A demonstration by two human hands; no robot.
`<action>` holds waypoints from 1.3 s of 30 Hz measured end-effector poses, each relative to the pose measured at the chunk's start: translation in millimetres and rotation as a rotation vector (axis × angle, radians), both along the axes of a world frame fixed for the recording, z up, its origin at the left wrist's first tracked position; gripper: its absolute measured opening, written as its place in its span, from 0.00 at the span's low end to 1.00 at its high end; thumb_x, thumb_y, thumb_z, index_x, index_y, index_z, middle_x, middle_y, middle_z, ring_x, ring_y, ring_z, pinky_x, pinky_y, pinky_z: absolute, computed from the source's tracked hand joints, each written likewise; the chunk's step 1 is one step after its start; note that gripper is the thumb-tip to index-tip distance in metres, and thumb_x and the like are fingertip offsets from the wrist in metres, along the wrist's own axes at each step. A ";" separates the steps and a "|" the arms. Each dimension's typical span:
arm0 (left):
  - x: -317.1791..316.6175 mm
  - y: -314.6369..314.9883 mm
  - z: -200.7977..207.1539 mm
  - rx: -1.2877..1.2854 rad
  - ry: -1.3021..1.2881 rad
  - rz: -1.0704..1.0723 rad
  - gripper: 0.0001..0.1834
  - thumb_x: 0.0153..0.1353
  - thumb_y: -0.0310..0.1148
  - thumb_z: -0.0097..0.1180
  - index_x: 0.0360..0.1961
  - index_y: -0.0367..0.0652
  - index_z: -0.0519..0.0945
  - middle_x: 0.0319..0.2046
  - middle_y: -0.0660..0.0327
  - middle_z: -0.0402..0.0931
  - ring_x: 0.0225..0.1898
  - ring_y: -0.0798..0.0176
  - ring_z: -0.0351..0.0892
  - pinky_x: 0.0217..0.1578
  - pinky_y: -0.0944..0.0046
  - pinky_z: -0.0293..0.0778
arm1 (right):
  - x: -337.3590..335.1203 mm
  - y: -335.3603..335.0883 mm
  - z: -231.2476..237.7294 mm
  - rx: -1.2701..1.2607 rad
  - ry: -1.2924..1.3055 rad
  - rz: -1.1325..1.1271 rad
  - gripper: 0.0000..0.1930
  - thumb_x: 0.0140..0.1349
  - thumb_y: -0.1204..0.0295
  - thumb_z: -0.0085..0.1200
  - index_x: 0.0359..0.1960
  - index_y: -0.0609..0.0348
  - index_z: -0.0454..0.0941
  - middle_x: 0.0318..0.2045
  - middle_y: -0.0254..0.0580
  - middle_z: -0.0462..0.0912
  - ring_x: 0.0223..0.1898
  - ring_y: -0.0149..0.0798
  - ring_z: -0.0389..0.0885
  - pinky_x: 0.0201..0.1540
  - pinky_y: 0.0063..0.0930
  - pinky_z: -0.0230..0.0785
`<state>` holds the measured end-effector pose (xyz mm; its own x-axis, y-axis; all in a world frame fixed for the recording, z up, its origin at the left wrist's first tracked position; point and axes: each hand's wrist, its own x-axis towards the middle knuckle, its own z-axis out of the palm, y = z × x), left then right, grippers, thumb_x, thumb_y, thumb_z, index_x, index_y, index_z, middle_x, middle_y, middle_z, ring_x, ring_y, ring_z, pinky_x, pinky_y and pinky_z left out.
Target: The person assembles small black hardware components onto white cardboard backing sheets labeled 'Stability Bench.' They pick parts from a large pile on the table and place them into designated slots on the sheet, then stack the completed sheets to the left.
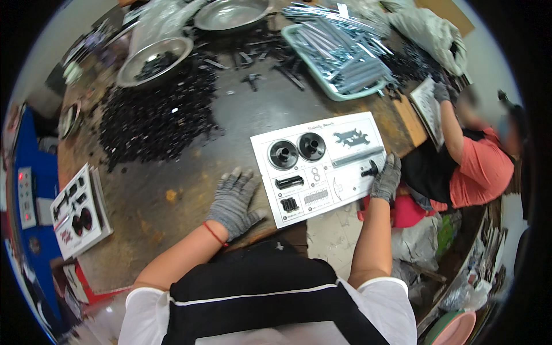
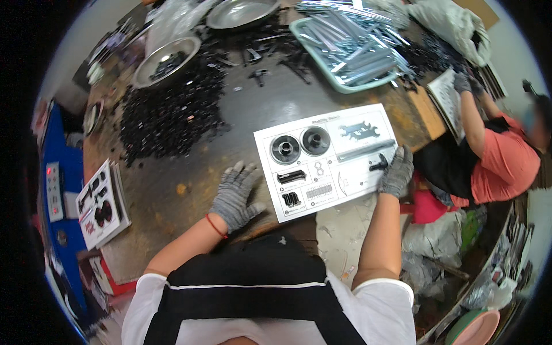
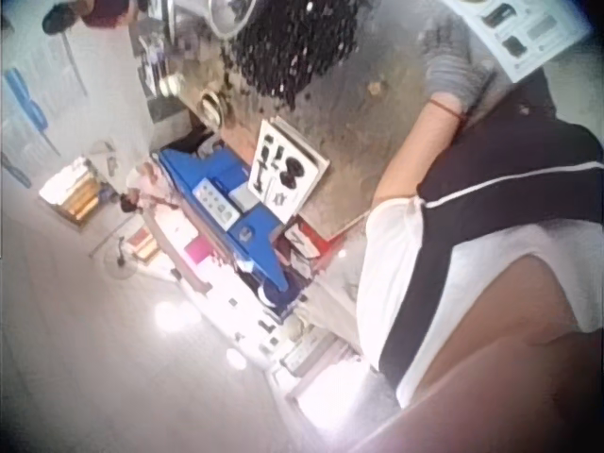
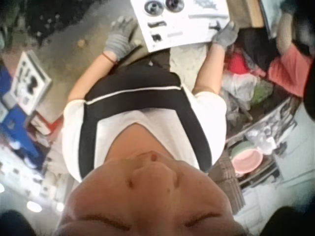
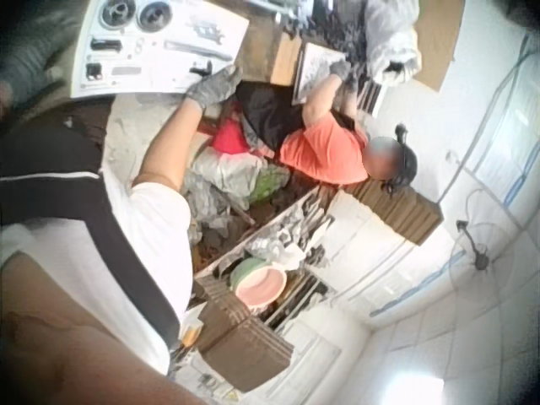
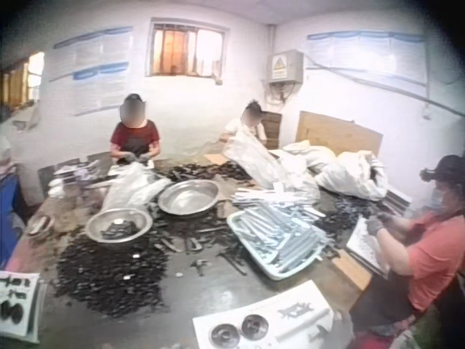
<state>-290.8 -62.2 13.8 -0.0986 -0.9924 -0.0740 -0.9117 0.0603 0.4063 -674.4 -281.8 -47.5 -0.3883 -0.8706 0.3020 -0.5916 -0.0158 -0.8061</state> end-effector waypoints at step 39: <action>205.0 194.4 -48.7 -0.547 0.021 1.040 0.10 0.58 0.28 0.61 0.41 0.39 0.81 0.42 0.52 0.78 0.48 0.48 0.75 0.54 0.53 0.68 | 444.7 72.3 61.7 0.017 0.972 1.288 0.14 0.57 0.70 0.56 0.46 0.52 0.78 0.40 0.47 0.80 0.42 0.52 0.79 0.47 0.45 0.73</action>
<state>-85.8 132.2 -34.9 0.7818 -0.4954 0.3786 -0.6184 -0.5381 0.5728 -229.8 -209.6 14.2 0.8898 -0.4555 -0.0276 -0.4538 -0.8770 -0.1580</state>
